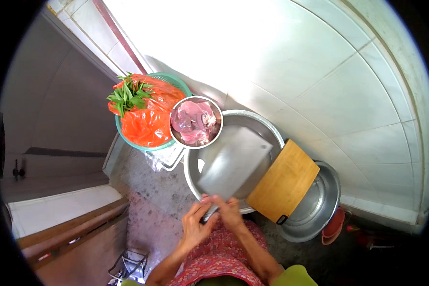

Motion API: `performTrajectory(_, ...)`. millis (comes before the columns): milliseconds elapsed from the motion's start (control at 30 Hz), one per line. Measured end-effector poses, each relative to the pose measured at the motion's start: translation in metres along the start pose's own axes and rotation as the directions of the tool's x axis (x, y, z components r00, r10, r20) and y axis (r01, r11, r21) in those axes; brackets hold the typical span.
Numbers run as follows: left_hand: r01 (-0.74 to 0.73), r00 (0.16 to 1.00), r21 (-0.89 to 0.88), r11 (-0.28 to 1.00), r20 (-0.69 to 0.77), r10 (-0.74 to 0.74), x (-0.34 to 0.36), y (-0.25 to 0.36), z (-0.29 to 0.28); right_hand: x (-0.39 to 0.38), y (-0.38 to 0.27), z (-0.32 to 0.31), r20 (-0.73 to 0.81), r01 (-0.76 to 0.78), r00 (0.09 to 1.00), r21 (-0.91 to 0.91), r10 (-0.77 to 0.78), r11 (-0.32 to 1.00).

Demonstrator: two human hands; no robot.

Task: The person washes a cutting board and cleaver in a metal basin, then slices pieces of raw meat on the board and places them into a small bowl. The person repeats this process with additional meat pieces.

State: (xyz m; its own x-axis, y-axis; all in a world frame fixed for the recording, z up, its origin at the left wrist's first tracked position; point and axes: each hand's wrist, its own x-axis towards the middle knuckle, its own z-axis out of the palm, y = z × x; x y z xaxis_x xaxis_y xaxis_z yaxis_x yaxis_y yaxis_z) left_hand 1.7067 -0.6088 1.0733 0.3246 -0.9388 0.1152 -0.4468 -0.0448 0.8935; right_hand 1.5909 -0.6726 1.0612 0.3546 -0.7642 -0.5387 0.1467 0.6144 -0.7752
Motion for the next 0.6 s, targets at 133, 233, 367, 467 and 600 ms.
performTrajectory(133,0.296,0.936,-0.126,0.947,-0.158,-0.314,0.071,-0.010,0.029,-0.032,-0.019,-0.088,-0.258,0.142,0.959,0.066,-0.121,0.988)
performTrajectory(233,0.187,0.924,0.189,0.964,-0.367,-0.108,0.157,-0.037,0.052,-0.054,0.002,-0.174,-0.547,0.026,0.817,-0.280,-0.182,0.960)
performTrajectory(367,0.350,0.906,0.524,0.777,-0.400,-0.139,0.231,-0.072,0.076,-0.075,0.004,-0.238,-0.582,0.018,0.715,-0.540,-0.388,0.841)
performTrajectory(467,0.418,0.906,0.573,0.705,-0.322,-0.275,0.250,-0.075,0.087,-0.084,0.008,-0.265,-0.526,-0.016,0.702,-0.685,-0.480,0.728)
performTrajectory(600,0.440,0.887,0.521,0.732,-0.377,-0.265,0.254,-0.080,0.097,-0.085,0.020,-0.277,-0.560,-0.077,0.719,-0.652,-0.411,0.754)
